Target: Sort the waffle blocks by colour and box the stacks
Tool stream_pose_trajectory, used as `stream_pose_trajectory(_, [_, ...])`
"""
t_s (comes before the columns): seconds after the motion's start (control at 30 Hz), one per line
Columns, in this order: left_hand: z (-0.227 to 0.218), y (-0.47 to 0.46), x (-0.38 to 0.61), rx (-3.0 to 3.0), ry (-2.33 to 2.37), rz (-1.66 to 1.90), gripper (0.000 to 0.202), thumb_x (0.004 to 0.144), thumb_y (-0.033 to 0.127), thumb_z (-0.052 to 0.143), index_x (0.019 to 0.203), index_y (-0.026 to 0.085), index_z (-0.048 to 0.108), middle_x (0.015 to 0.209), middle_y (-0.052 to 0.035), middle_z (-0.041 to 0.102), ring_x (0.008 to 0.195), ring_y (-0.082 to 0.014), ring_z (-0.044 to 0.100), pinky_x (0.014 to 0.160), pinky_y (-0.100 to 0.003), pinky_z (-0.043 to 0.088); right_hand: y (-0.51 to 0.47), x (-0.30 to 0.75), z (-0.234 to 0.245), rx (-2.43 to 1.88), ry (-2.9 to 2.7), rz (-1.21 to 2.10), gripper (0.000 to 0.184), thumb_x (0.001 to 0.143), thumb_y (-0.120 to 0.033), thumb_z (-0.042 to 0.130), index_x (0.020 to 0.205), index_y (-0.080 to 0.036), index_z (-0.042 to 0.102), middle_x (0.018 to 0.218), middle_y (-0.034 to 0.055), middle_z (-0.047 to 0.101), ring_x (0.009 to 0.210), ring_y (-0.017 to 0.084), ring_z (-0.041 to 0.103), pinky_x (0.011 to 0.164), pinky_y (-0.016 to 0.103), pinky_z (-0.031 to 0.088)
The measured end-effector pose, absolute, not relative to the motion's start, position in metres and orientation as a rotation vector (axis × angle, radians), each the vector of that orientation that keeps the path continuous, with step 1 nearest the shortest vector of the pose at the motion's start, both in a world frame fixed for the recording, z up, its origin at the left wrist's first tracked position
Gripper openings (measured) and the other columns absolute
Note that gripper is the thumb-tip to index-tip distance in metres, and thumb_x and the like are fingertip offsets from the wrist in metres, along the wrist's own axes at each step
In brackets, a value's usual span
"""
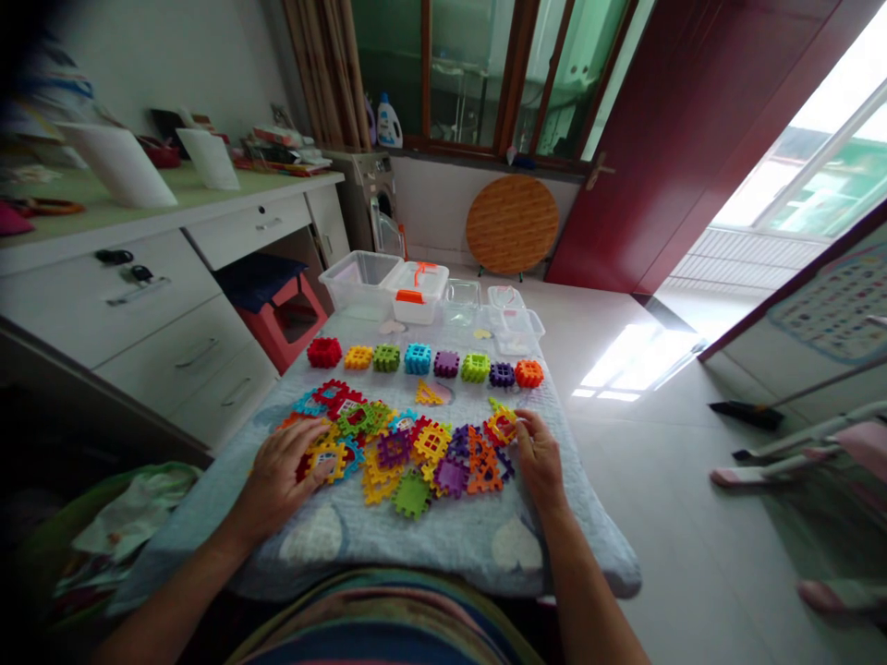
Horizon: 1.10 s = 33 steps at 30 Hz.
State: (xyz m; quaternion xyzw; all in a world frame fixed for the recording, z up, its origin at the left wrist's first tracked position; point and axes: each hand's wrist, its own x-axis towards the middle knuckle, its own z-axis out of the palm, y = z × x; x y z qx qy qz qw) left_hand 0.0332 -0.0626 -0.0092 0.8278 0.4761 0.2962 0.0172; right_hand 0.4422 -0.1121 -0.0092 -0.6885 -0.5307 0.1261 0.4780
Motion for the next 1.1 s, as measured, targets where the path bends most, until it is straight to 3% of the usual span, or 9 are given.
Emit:
stream_pose_trajectory(0.1, [-0.008, -0.063, 0.034, 2.556, 1.484, 0.944, 0.043, 0.090, 0.047, 0.052, 0.125, 0.021, 0.054, 0.128, -0.0113, 0.059, 0.119, -0.0297, 0.052, 0.104, -0.049, 0.039, -0.111, 0.443, -0.009, -1.729, -1.359, 0.115, 0.035, 0.088, -0.045, 0.049, 0.106, -0.019, 0.065, 0.106, 0.0108, 0.067, 0.104, 0.026, 0.058, 0.095, 0.045, 0.044])
stream_pose_trajectory(0.2, [-0.007, -0.063, 0.034, 2.545, 1.480, 0.958, 0.044, 0.090, 0.047, 0.052, 0.125, 0.022, 0.053, 0.128, -0.0112, 0.058, 0.120, -0.0299, 0.052, 0.105, -0.049, 0.038, -0.111, 0.442, -0.008, -1.737, -1.401, -0.040, 0.033, 0.088, -0.041, 0.051, 0.108, -0.019, 0.064, 0.112, 0.0123, 0.063, 0.111, 0.027, 0.053, 0.100, 0.049, 0.039])
stream_pose_trajectory(0.43, [-0.007, -0.063, 0.033, 2.566, 1.458, 0.987, 0.041, 0.091, 0.044, 0.051, 0.124, 0.021, 0.054, 0.127, -0.0117, 0.059, 0.120, -0.0298, 0.052, 0.106, -0.052, 0.035, -0.116, 0.408, 0.020, -1.665, -1.719, 0.018, 0.019, 0.088, -0.036, 0.056, 0.099, -0.023, 0.066, 0.105, 0.0071, 0.066, 0.105, 0.026, 0.054, 0.097, 0.044, 0.037])
stream_pose_trajectory(0.6, [-0.005, -0.063, 0.033, 2.546, 1.480, 0.987, 0.038, 0.090, 0.043, 0.052, 0.121, 0.021, 0.057, 0.125, -0.0107, 0.061, 0.118, -0.0289, 0.053, 0.106, -0.049, 0.037, -0.111, 0.361, 0.040, -1.633, -2.018, 0.220, 0.032, 0.082, -0.040, 0.065, 0.109, -0.024, 0.065, 0.110, 0.0069, 0.066, 0.103, 0.027, 0.053, 0.092, 0.042, 0.038])
stream_pose_trajectory(0.7, [-0.004, -0.064, 0.034, 2.534, 1.512, 0.964, 0.038, 0.090, 0.044, 0.051, 0.120, 0.021, 0.058, 0.123, -0.0108, 0.062, 0.118, -0.0289, 0.054, 0.107, -0.051, 0.034, -0.108, 0.345, 0.039, -1.696, -2.075, 0.244, 0.033, 0.079, -0.042, 0.068, 0.106, -0.024, 0.066, 0.106, 0.0071, 0.066, 0.097, 0.027, 0.053, 0.087, 0.041, 0.039])
stream_pose_trajectory(0.9, [-0.005, -0.065, 0.035, 2.502, 1.622, 0.958, 0.035, 0.090, 0.044, 0.050, 0.116, 0.023, 0.059, 0.122, -0.0108, 0.064, 0.119, -0.0297, 0.054, 0.110, -0.056, 0.022, -0.106, 0.341, 0.030, -1.692, -2.054, 0.182, 0.011, 0.084, -0.028, 0.058, 0.090, -0.025, 0.068, 0.095, 0.0058, 0.068, 0.093, 0.025, 0.055, 0.083, 0.038, 0.038])
stream_pose_trajectory(0.97, [-0.006, -0.065, 0.035, 2.500, 1.622, 0.951, 0.035, 0.090, 0.045, 0.050, 0.116, 0.023, 0.059, 0.122, -0.0109, 0.064, 0.119, -0.0295, 0.054, 0.110, -0.056, 0.022, -0.105, 0.347, 0.030, -1.660, -1.986, 0.196, 0.017, 0.089, -0.025, 0.051, 0.086, -0.024, 0.068, 0.093, 0.0055, 0.069, 0.091, 0.023, 0.057, 0.084, 0.037, 0.039])
stream_pose_trajectory(1.1, [-0.006, -0.064, 0.034, 2.504, 1.611, 0.943, 0.036, 0.090, 0.045, 0.050, 0.116, 0.021, 0.059, 0.121, -0.0116, 0.065, 0.118, -0.0295, 0.055, 0.109, -0.055, 0.024, -0.103, 0.376, 0.033, -1.706, -1.612, 0.234, 0.024, 0.088, -0.031, 0.049, 0.102, -0.021, 0.065, 0.083, 0.0044, 0.066, 0.080, 0.020, 0.060, 0.075, 0.033, 0.044])
